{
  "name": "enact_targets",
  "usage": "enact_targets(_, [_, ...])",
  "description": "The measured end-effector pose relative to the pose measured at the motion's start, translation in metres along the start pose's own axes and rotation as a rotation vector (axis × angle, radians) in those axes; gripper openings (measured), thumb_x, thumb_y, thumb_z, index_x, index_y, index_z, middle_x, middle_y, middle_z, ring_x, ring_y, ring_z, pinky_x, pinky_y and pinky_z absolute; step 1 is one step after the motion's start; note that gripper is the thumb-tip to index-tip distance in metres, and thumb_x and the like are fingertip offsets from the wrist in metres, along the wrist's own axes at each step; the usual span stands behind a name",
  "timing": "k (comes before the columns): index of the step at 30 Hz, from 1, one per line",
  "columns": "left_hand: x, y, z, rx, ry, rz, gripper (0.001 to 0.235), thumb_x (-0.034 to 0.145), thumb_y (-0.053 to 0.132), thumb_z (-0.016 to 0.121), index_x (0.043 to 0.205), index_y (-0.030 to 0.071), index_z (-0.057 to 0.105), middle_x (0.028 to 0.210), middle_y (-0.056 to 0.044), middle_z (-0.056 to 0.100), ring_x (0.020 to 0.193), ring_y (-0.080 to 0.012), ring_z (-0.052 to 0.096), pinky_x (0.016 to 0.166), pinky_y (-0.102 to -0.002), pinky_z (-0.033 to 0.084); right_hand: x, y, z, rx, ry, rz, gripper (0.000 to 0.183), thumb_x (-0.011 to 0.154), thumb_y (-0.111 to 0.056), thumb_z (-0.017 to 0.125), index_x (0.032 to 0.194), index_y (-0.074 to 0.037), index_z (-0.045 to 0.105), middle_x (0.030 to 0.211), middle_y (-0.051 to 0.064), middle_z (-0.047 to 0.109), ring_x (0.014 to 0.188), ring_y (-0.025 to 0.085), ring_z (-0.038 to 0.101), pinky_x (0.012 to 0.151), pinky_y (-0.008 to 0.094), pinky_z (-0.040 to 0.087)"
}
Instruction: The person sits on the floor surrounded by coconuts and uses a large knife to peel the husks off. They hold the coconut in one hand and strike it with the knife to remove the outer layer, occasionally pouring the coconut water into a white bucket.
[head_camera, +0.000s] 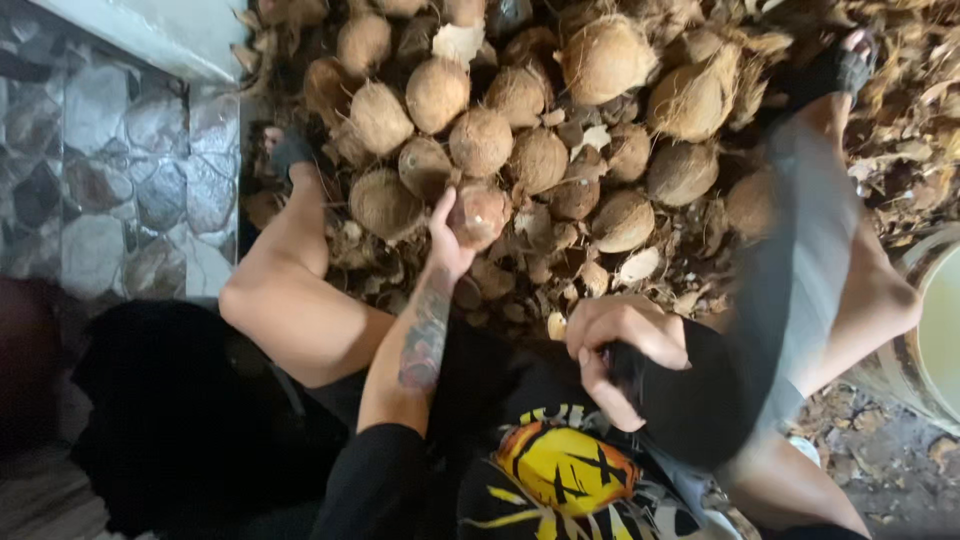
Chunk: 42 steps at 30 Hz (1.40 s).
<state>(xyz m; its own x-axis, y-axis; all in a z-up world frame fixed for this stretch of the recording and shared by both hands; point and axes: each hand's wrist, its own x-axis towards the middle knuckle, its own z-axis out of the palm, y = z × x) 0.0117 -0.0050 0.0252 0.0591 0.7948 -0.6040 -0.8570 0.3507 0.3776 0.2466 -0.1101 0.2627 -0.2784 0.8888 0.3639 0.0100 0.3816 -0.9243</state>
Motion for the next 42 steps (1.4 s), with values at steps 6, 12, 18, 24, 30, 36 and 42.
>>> enact_targets(6, [0.01, -0.018, -0.008, 0.041, 0.139, 0.101, 0.058, 0.085, 0.052, 0.079, 0.124, 0.011, 0.073, 0.129, -0.013, 0.073, 0.12, -0.0326, 0.069, 0.111, -0.05, 0.055, -0.047, 0.14, 0.034, -0.281, -0.091, 0.239, 0.018, 0.073, 0.0, 0.07, 0.086, 0.011, 0.069, 0.068, 0.03, 0.069, 0.069, 0.054, 0.07, 0.061, 0.056, 0.054])
enact_targets(12, [0.004, -0.01, 0.005, -0.137, 0.177, 0.064, 0.069, 0.078, 0.06, 0.082, 0.126, 0.012, 0.073, 0.128, -0.018, 0.075, 0.118, -0.039, 0.071, 0.11, -0.059, 0.054, -0.039, 0.128, 0.031, -0.273, -0.321, 1.143, 0.038, 0.071, -0.023, 0.059, 0.037, -0.006, 0.063, 0.038, 0.014, 0.06, 0.037, 0.031, 0.063, 0.055, 0.042, 0.049])
enact_targets(18, [0.003, 0.0, 0.009, -0.227, 0.205, -0.218, 0.071, 0.08, 0.043, 0.086, 0.139, 0.011, 0.063, 0.141, -0.021, 0.066, 0.128, -0.0501, 0.061, 0.104, -0.077, 0.045, -0.006, 0.079, 0.004, -0.166, -0.006, 0.529, 0.021, 0.074, -0.009, 0.067, 0.057, 0.0, 0.056, 0.042, 0.017, 0.052, 0.043, 0.032, 0.057, 0.052, 0.039, 0.046])
enact_targets(24, [0.008, -0.01, 0.025, -0.011, 0.205, -0.246, 0.084, 0.075, 0.051, 0.089, 0.142, 0.015, 0.054, 0.145, -0.019, 0.061, 0.132, -0.0475, 0.054, 0.103, -0.079, 0.042, -0.03, 0.047, -0.025, -0.085, 0.071, 0.442, 0.02, 0.072, -0.003, 0.066, 0.055, -0.012, 0.06, 0.039, 0.003, 0.058, 0.035, 0.02, 0.057, 0.049, 0.028, 0.048])
enact_targets(30, [0.02, -0.044, 0.15, 0.039, 0.096, -0.224, 0.084, 0.08, 0.045, 0.086, 0.149, 0.014, 0.051, 0.153, -0.017, 0.057, 0.141, -0.0483, 0.05, 0.109, -0.078, 0.037, -0.067, 0.05, -0.081, -0.289, 0.172, 0.322, 0.015, 0.071, -0.011, 0.074, 0.066, -0.005, 0.061, 0.047, 0.017, 0.053, 0.041, 0.035, 0.054, 0.046, 0.037, 0.043])
enact_targets(36, [0.046, -0.135, 0.3, 0.288, -0.239, -0.427, 0.077, 0.074, 0.039, 0.091, 0.137, 0.007, 0.061, 0.145, -0.02, 0.063, 0.131, -0.0442, 0.061, 0.108, -0.078, 0.046, -0.109, 0.013, -0.179, -0.249, 0.308, 0.194, 0.015, 0.078, -0.019, 0.074, 0.066, -0.013, 0.067, 0.044, 0.006, 0.054, 0.036, 0.021, 0.055, 0.04, 0.029, 0.045])
enact_targets(42, [0.049, -0.284, 0.431, 0.755, -0.677, -0.527, 0.075, 0.079, 0.041, 0.094, 0.139, 0.005, 0.067, 0.136, -0.018, 0.07, 0.125, -0.0393, 0.067, 0.106, -0.059, 0.056, -0.198, -0.004, -0.25, -0.401, 0.534, 0.221, 0.009, 0.073, -0.013, 0.077, 0.071, -0.012, 0.069, 0.048, 0.006, 0.055, 0.039, 0.025, 0.058, 0.043, 0.035, 0.049])
